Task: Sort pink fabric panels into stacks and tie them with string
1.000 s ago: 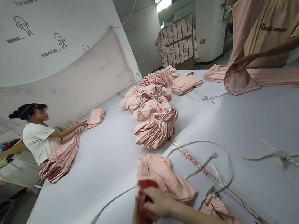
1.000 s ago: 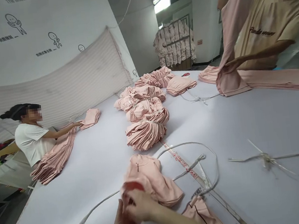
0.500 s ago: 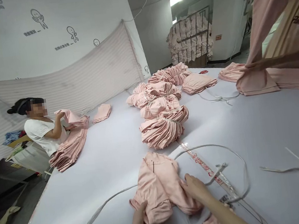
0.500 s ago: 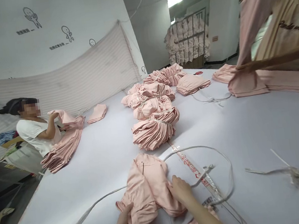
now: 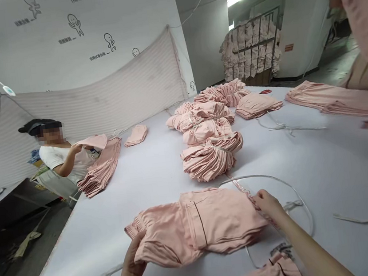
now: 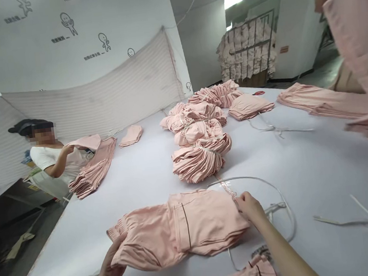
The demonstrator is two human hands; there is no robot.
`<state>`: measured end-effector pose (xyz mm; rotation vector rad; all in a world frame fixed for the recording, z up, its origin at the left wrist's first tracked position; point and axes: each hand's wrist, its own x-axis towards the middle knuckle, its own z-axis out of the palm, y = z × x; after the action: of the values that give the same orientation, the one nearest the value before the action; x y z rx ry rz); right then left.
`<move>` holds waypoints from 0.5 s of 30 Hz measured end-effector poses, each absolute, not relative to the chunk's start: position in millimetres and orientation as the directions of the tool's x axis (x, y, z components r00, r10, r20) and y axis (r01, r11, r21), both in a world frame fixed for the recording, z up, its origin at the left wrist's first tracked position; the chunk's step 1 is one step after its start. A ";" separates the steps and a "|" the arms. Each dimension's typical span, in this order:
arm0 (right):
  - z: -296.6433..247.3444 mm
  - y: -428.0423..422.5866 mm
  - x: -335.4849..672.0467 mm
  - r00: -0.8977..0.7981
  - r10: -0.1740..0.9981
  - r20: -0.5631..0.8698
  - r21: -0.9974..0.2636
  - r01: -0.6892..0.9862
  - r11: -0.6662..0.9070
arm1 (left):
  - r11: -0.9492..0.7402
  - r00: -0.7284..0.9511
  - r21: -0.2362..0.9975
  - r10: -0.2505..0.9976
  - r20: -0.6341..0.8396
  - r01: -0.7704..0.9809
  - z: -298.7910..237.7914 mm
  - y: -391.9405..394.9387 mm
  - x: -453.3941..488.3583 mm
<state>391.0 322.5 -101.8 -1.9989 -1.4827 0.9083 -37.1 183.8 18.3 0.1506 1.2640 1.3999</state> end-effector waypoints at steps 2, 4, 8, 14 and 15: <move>-95.0 317.1 389.2 0.172 0.972 -0.160 -0.653 0.720 -0.234 | 0.316 -0.273 0.709 0.765 -0.584 -0.631 12.5 180.5 -33.2; -89.7 301.5 369.1 0.047 0.998 -0.033 -0.596 0.801 -0.057 | 0.318 -0.254 0.693 0.767 -0.589 -0.647 5.2 178.7 -28.9; -85.6 254.7 288.7 -0.302 0.952 0.052 -0.592 0.759 0.273 | 0.265 -0.259 0.693 0.792 -0.553 -0.671 0.6 176.7 -23.9; -88.3 220.4 170.0 -0.287 0.940 -0.187 -0.496 0.853 0.162 | 0.270 -0.251 0.689 0.793 -0.555 -0.672 9.1 175.7 -13.6; -89.0 220.6 159.3 -0.248 0.947 -0.205 -0.494 0.861 0.119 | 0.277 -0.244 0.691 0.795 -0.555 -0.667 9.3 176.1 -10.6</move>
<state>159.3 220.6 -89.0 -1.8176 -2.2242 0.7974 -10.6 176.1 9.3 0.1437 1.1867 1.3798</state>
